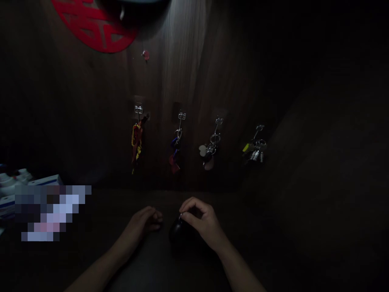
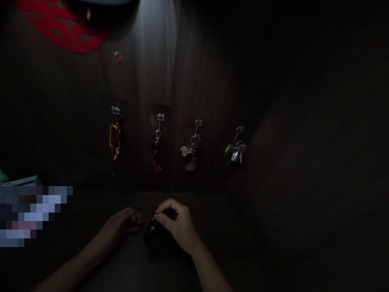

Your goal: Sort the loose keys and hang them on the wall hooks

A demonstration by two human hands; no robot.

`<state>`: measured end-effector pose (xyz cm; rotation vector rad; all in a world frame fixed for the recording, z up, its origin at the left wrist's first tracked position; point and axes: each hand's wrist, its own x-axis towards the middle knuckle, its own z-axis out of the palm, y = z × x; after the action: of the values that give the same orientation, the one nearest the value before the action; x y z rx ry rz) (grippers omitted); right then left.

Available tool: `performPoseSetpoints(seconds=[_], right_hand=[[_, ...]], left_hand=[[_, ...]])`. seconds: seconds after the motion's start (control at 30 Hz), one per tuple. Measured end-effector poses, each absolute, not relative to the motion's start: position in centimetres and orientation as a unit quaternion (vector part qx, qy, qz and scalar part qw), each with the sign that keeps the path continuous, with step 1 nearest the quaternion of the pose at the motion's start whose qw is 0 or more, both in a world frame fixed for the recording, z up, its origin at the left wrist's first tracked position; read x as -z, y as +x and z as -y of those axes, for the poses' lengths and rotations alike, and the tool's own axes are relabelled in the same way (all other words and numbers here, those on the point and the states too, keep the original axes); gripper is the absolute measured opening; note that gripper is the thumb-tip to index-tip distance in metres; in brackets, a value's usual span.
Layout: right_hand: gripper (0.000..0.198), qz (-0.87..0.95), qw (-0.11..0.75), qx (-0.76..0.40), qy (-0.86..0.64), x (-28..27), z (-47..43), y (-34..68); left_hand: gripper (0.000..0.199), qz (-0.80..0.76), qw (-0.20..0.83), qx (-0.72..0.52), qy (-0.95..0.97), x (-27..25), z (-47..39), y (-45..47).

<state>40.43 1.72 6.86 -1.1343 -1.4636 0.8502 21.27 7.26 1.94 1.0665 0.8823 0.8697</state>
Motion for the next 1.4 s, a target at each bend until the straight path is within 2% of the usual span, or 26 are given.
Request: performPoseSetpoints(seconds=[0.2,0.43,0.57,0.83,1.13,1.4], right_hand=[[0.011,0.578,0.562,-0.264,-0.529,-9.2,-2.2,42.6],[0.012,0.528,0.680,-0.098,-0.499,-14.8,-4.9,46.0],[0.011,0.509,0.743,-0.107,-0.422,-18.0,-6.9,47.2],[0.016,0.518,0.717,-0.094,-0.456,-21.0,-9.4,47.8],[0.025,0.481,0.693,-0.140,-0.518,-20.8,-10.3,48.0],[0.026,0.466,0.700,-0.168,-0.515,-18.2,-9.6,48.1]], left_hand=[[0.029,-0.403,0.644,-0.345,0.552,-2.2,-7.4,21.1],[0.027,-0.392,0.583,-0.286,0.652,-3.5,-6.3,21.3],[0.028,-0.372,0.590,-0.278,0.661,-3.3,-6.4,21.2],[0.024,-0.369,0.575,-0.249,0.687,-3.3,-6.6,21.0],[0.024,-0.362,0.579,-0.253,0.686,-2.7,-6.8,20.8],[0.024,-0.366,0.575,-0.261,0.684,-3.2,-6.5,21.0]])
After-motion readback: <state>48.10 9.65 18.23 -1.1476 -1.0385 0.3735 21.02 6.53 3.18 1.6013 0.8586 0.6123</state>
